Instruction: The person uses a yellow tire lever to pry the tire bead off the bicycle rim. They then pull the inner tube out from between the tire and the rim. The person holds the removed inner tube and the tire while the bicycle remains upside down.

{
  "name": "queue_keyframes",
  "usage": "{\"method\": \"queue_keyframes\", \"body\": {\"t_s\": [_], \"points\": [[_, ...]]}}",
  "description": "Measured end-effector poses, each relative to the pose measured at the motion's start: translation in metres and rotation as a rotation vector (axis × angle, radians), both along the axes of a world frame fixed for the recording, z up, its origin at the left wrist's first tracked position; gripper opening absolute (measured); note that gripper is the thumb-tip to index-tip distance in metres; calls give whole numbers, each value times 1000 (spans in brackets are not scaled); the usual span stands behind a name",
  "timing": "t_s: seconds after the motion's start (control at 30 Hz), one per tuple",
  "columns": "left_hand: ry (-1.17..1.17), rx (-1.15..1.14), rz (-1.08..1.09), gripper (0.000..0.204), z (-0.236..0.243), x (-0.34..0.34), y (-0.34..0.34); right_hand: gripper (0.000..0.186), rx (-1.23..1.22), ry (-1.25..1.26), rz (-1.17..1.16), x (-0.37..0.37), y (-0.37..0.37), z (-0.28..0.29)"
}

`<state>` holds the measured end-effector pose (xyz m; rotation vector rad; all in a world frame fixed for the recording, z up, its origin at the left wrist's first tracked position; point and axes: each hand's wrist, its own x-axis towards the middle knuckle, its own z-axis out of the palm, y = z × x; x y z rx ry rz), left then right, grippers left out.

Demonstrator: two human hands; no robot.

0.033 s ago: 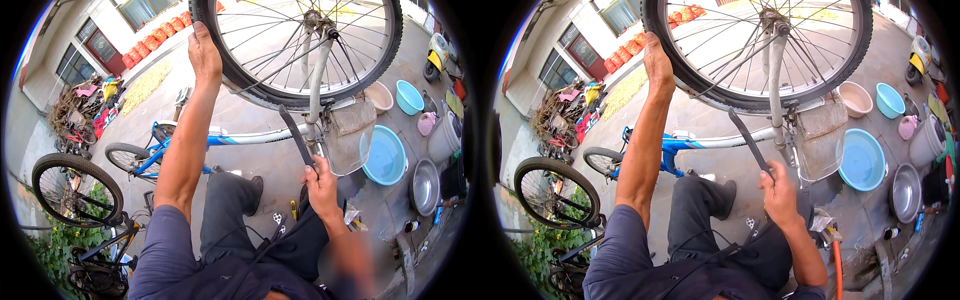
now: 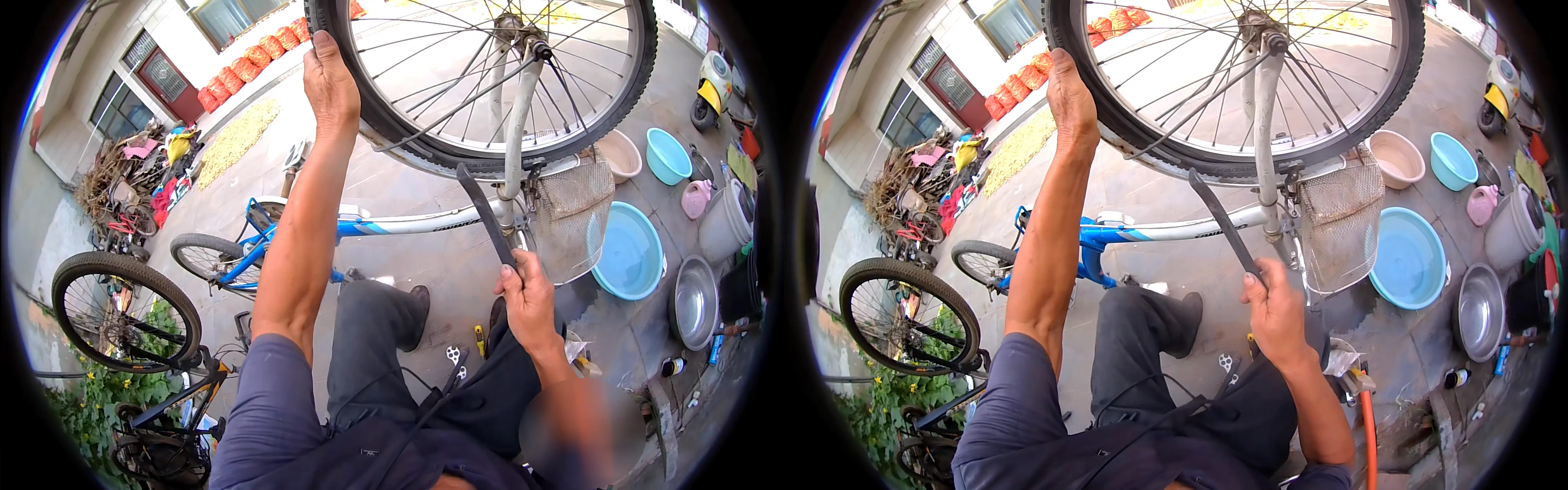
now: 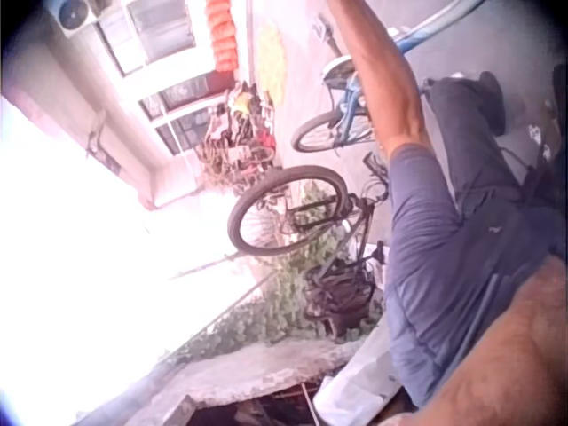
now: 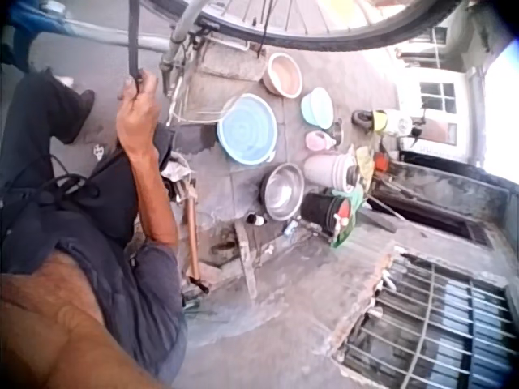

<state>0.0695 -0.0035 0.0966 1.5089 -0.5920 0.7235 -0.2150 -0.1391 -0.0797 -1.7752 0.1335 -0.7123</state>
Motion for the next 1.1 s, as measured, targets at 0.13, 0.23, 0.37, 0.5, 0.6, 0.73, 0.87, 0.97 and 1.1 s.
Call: {"method": "queue_keyframes", "body": {"t_s": [0.13, 0.23, 0.37, 0.5, 0.6, 0.73, 0.87, 0.97, 1.1], "points": [[-69, 143, 143, 72, 3, -10, 5, 17, -9, 59, 51, 4, -26, 21], [-106, 277, 307, 68, -10, -21, 7, 16, 24, 25, 12, 9, -37, 26], [-123, 440, 391, 60, -20, -26, 14, 18, 138, 15, -36, 10, -47, 31], [-103, 505, 365, 53, -24, -26, 19, 21, 114, 18, -114, 11, -60, 35], [-69, 541, 365, 55, -23, -27, 19, 22, 63, 51, -137, 14, -70, 34], [0, 554, 336, 60, -26, -25, 23, 23, -158, 32, -162, 25, -80, 42], [45, 583, 343, 54, -27, -25, 24, 22, -331, -35, -151, 28, -81, 72], [52, 531, 221, 49, -23, -27, 19, 16, -568, -144, -144, 35, -83, 103], [90, 497, 95, 46, -19, -34, 20, 13, -949, -195, -172, 55, -80, 139]]}}
